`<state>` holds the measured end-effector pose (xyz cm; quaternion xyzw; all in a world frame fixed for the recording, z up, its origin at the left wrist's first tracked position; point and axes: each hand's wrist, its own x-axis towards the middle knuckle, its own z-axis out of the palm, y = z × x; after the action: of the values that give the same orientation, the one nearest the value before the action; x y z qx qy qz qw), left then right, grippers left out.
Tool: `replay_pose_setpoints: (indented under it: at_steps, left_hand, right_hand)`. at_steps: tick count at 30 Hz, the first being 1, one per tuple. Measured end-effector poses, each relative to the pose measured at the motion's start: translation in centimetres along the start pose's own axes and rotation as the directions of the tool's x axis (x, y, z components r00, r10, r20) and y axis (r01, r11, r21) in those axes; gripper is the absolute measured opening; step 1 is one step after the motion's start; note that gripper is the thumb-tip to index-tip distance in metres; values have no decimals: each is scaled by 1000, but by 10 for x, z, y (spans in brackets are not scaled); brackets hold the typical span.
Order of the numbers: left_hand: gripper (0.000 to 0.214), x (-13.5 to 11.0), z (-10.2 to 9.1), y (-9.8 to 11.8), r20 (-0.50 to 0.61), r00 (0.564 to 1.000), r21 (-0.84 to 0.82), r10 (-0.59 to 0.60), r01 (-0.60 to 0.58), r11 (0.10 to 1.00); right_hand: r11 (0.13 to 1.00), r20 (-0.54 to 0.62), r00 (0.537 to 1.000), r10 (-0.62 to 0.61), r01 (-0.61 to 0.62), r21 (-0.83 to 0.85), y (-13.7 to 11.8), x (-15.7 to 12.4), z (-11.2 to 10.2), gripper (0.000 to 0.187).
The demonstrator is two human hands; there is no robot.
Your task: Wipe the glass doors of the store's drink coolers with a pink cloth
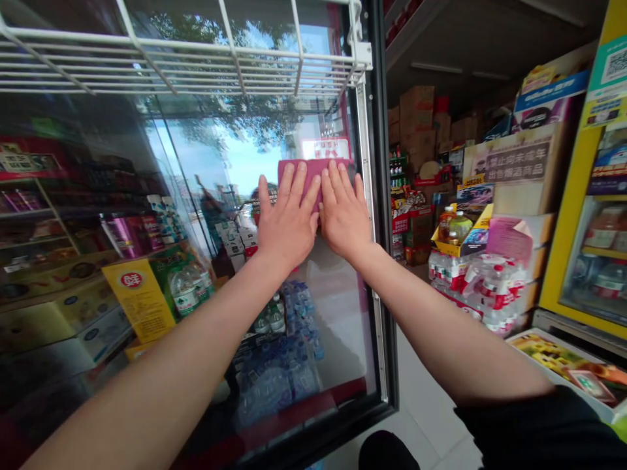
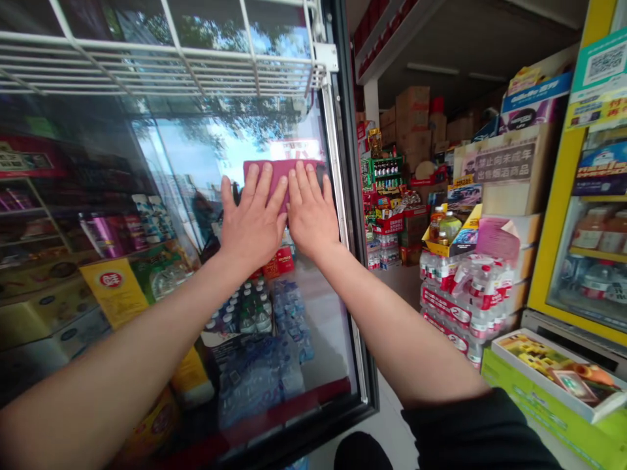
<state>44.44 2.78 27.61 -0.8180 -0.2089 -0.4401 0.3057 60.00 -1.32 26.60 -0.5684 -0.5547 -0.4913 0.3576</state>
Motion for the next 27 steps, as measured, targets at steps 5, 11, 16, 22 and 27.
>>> replay_pose_setpoints:
  at_steps: [5,11,16,22,27]
  left_hand:
    - [68,-47,28,25,68,997,2,30,-31,1000]
    - [68,-110,57,57,157,987,11,39,-41,999]
    - [61,-164,71,77,169,984,16,48,-52,999]
    - [60,-147,64,63,99,993,33,60,-64,997]
    - [64,-69,32,34,31,999,49,45,-46,998]
  right_hand:
    - [999,86,996,32,-29,-36,-2,-71,4,65]
    - [996,159,985,65,-55,-69,-13,-150,4,63]
    - [994,181,982,59,-42,-100,-32,-214,7,61]
    - [994,145,989,17,-1,-110,-27,-194,9,67]
    - [996,127,992,0,11,-91,-10,-94,-8,63]
